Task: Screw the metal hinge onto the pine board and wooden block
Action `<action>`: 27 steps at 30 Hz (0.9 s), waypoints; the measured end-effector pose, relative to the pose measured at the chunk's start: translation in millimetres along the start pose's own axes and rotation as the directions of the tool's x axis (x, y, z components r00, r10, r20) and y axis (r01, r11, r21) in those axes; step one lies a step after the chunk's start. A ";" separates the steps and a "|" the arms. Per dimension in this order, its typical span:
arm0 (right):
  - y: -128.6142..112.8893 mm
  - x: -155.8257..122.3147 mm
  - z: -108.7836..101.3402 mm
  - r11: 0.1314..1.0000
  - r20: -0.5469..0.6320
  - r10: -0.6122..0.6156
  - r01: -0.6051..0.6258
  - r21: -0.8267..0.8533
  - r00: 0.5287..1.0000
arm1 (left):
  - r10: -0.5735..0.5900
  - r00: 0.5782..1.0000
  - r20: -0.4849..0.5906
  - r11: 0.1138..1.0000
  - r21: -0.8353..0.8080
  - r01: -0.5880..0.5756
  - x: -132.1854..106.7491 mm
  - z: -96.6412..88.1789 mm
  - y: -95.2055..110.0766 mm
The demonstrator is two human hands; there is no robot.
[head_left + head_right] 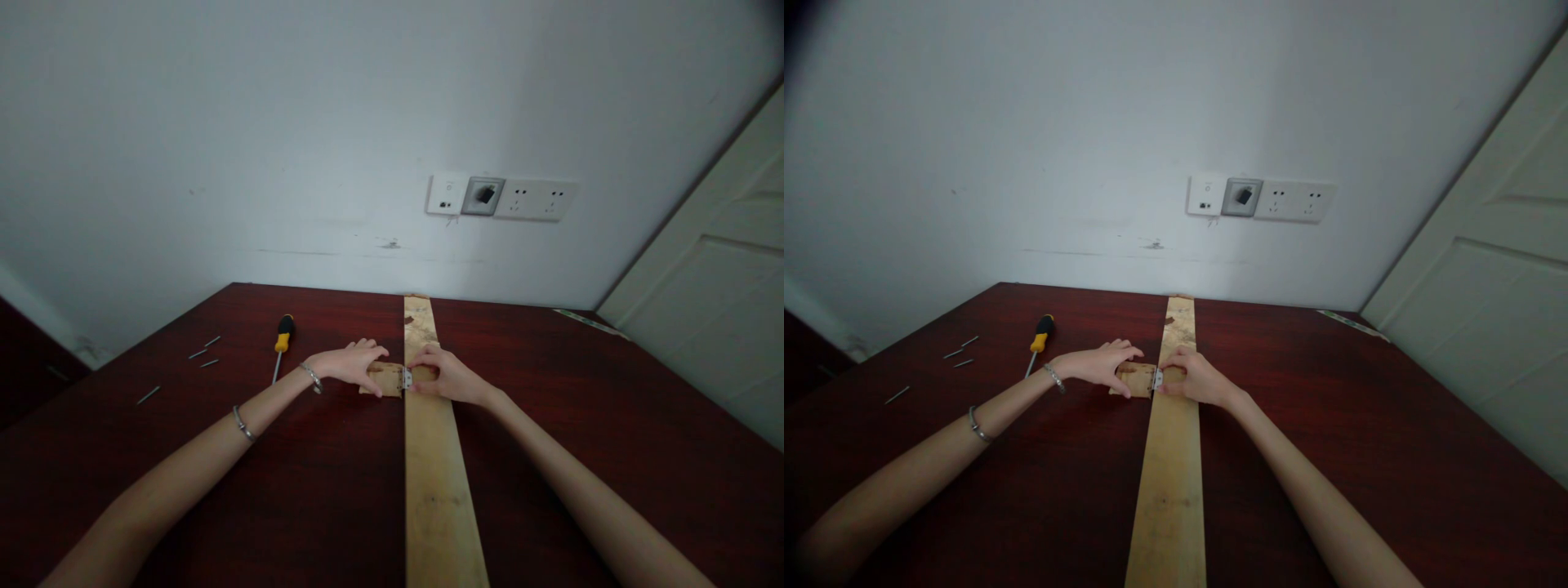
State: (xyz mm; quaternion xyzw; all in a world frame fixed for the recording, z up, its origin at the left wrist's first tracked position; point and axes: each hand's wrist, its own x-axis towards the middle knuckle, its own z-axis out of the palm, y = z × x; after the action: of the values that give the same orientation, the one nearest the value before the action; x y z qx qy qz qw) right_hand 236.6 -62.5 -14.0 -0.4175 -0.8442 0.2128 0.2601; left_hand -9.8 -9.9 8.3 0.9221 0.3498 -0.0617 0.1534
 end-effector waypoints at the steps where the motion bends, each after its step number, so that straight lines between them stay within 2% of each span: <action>1: -0.4 -0.1 0.0 1.000 -0.001 0.000 0.000 -0.005 1.000 | 0.003 1.000 0.000 1.000 -0.001 -0.003 0.2 0.2 -0.1; 12: 0.5 -0.1 -0.2 1.000 -0.005 -0.010 0.010 -0.009 1.000 | 0.005 1.000 -0.011 1.000 0.009 -0.005 1.4 2.5 -1.5; 27: 4.0 0.0 -0.4 1.000 0.006 -0.015 0.015 -0.013 1.000 | -0.010 1.000 0.020 1.000 0.003 0.010 -1.0 -3.2 5.0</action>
State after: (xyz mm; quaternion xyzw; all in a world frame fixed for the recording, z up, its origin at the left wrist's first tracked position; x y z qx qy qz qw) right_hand 239.2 -60.3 -16.0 -0.4122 -0.8494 0.2067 0.2567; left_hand -7.3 -13.0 12.7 0.9200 0.3526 -0.0723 0.1552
